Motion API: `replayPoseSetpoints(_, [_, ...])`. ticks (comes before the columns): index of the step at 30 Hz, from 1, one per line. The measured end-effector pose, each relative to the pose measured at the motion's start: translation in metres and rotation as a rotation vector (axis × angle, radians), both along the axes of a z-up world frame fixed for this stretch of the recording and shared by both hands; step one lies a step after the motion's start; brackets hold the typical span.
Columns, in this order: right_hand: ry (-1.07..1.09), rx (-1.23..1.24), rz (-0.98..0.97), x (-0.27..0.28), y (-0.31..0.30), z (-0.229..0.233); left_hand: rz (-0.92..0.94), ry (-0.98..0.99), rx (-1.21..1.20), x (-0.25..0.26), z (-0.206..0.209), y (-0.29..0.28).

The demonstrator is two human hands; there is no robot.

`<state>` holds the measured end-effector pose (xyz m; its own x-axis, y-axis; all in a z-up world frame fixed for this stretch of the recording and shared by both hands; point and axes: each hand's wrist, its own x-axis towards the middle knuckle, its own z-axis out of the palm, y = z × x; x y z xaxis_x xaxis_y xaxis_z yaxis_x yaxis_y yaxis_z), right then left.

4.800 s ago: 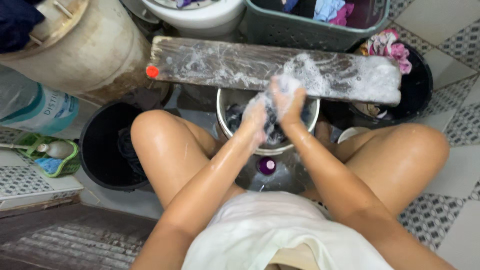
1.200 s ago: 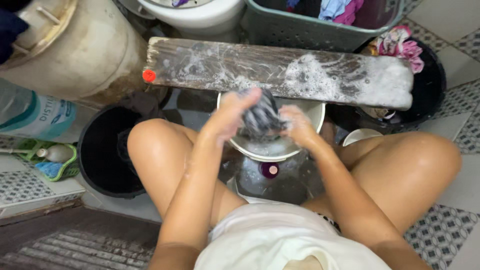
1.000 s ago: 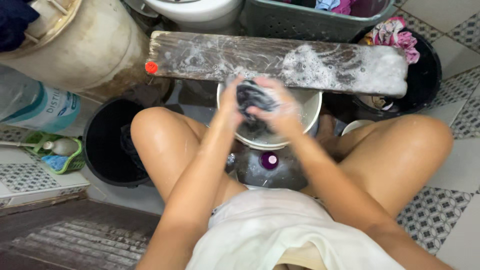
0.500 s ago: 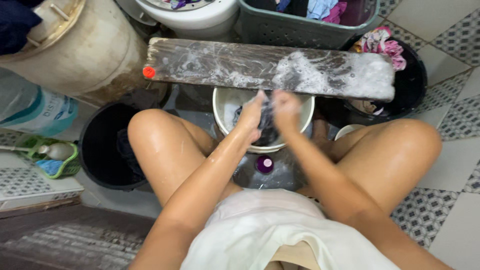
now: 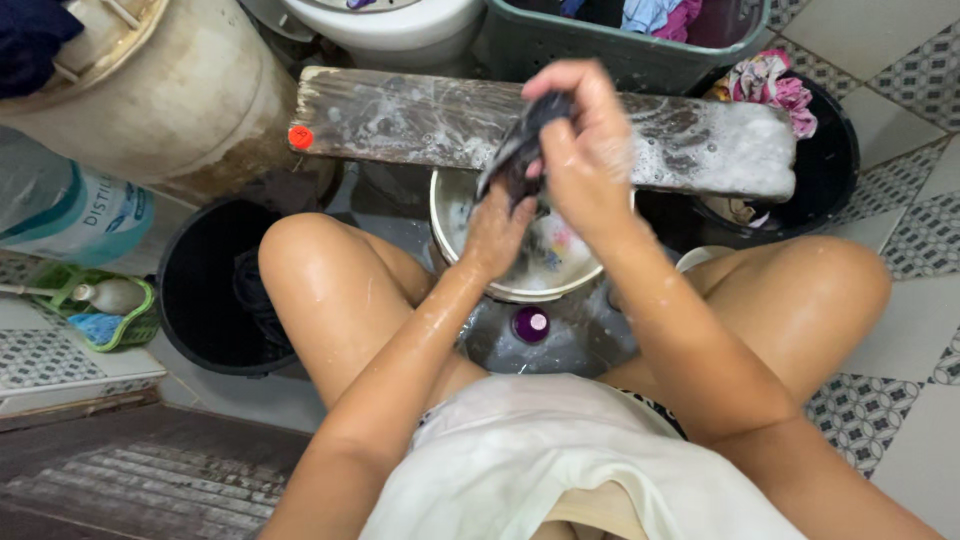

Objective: The person washes clothing by hand in a basin, rubbing the fabric against itself and using a scrubbing brush, then rinsing it in soapy water.

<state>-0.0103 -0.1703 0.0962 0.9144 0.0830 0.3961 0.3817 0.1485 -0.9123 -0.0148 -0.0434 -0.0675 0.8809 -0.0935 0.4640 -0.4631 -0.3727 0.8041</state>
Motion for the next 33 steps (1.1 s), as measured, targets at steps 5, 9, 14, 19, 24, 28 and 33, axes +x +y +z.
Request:
replayPoseSetpoints(5, [-0.147,-0.055,-0.233,0.001,-0.032,0.028,0.102,0.012,0.662,0.025,0.04,0.052])
replayPoseSetpoints(9, [-0.031,0.204,-0.258,0.051,-0.078,-0.04,0.135,-0.375,0.727,0.069,0.066,0.084])
replayPoseSetpoints(14, [0.065,-0.881,-0.554,0.098,-0.13,-0.165,-0.049,-0.32,0.713,0.126,0.033,0.082])
replayPoseSetpoints(19, [0.883,-1.511,0.088,0.077,-0.112,-0.248,-0.156,-0.034,0.744,0.156,-0.035,0.081])
replayPoseSetpoints(24, [0.925,-1.669,0.452,0.071,-0.077,-0.317,0.035,0.279,0.611,0.185,-0.06,0.079])
replayPoseSetpoints(28, [0.904,-1.73,0.623,0.073,-0.058,-0.356,0.061,0.12,0.623,0.185,-0.043,0.08])
replayPoseSetpoints(33, [0.858,-1.681,0.681,0.066,-0.041,-0.355,0.165,0.272,0.86,0.187,-0.019,0.078])
